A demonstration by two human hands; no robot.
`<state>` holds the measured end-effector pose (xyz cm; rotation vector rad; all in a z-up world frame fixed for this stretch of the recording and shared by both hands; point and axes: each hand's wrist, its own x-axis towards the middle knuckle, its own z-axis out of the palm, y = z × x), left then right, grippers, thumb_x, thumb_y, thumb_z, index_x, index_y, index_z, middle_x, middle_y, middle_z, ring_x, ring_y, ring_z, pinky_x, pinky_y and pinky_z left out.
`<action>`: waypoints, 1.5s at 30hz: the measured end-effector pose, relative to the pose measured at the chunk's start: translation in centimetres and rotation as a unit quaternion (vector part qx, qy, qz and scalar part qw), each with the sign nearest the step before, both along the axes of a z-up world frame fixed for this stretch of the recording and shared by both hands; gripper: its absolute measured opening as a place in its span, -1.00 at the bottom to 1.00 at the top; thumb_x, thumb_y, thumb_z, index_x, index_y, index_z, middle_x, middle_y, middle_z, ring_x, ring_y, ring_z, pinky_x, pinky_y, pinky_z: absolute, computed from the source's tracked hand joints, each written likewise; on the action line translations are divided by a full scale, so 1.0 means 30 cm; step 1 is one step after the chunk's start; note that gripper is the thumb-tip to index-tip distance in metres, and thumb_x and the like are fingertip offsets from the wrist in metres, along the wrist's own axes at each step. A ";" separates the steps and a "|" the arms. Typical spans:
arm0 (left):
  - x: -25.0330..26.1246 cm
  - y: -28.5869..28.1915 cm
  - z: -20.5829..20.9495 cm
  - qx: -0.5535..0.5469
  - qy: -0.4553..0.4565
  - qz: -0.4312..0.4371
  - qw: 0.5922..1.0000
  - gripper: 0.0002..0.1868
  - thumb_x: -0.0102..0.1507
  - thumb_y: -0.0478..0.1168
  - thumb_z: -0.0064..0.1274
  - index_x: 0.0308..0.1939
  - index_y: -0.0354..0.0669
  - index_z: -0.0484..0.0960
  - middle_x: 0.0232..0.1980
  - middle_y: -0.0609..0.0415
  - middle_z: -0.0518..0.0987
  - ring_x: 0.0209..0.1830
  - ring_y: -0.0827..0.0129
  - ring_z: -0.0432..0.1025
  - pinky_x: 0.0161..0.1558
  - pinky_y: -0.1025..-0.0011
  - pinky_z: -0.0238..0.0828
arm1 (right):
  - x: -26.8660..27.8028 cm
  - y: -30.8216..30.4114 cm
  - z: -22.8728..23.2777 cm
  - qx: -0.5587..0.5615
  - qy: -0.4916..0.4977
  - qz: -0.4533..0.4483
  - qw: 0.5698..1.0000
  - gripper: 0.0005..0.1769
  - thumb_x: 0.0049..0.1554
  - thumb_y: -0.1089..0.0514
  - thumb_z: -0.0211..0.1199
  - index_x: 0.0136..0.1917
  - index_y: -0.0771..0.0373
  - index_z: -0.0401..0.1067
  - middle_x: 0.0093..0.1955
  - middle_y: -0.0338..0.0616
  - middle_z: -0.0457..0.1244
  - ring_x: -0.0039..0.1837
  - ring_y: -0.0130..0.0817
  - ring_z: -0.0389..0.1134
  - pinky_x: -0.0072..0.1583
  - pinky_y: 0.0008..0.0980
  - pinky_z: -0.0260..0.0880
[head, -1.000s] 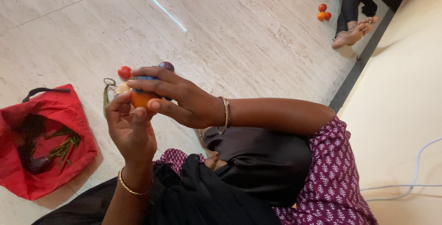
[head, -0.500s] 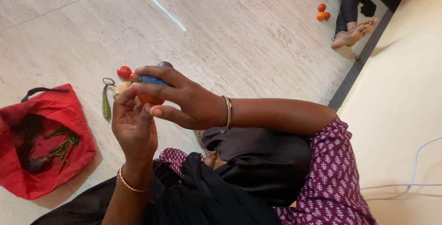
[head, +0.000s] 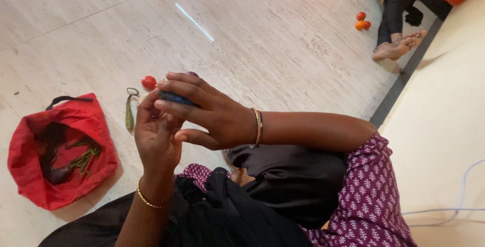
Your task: The person sits on the floor and peels tomatoes using a small knife. They hold a tomato in one hand and carefully remove the skin with the knife, placing the peeled tomato on the floor next to other vegetables.
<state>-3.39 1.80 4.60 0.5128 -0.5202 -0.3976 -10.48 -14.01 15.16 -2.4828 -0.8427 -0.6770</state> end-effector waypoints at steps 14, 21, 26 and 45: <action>-0.016 -0.077 -0.069 -0.004 0.001 0.020 1.000 -0.38 0.39 -0.36 0.20 0.46 -0.27 0.25 0.38 -0.10 0.36 0.43 0.18 0.35 0.45 0.21 0.37 | 0.012 -0.031 -0.010 0.066 0.067 0.005 0.996 -0.42 0.37 -0.07 0.14 0.52 0.28 0.22 0.59 0.13 0.01 0.61 0.11 0.11 0.55 -0.04 0.23; -0.012 -0.037 -0.068 0.049 -0.045 0.031 0.997 -0.45 0.40 -0.38 0.14 0.43 -0.26 0.30 0.43 -0.10 0.41 0.48 0.24 0.33 0.49 0.24 0.32 | 0.031 -0.032 -0.031 -0.016 -0.016 0.024 0.999 -0.33 0.33 -0.15 0.15 0.53 0.26 0.16 0.58 0.14 -0.02 0.63 0.18 0.03 0.58 0.05 0.15; -0.026 -0.023 -0.058 0.032 -0.038 0.010 0.999 -0.43 0.39 -0.40 0.12 0.44 -0.26 0.26 0.40 -0.13 0.43 0.43 0.22 0.35 0.46 0.20 0.35 | 0.025 -0.033 -0.030 0.112 0.128 -0.016 0.985 -0.42 0.41 -0.05 0.04 0.58 0.27 0.17 0.61 0.12 0.04 0.60 0.04 0.20 0.52 -0.11 0.33; 0.014 0.473 -0.212 -0.054 0.107 0.111 0.987 -0.71 0.53 -0.12 -0.05 0.21 -0.25 0.38 0.10 -0.01 0.57 0.11 0.30 0.55 0.14 0.30 0.56 | 0.324 0.395 -0.062 -0.162 -0.076 0.257 0.950 -0.35 0.25 0.10 0.27 0.54 0.28 0.21 0.55 0.17 0.06 0.55 0.09 0.18 0.45 -0.05 0.34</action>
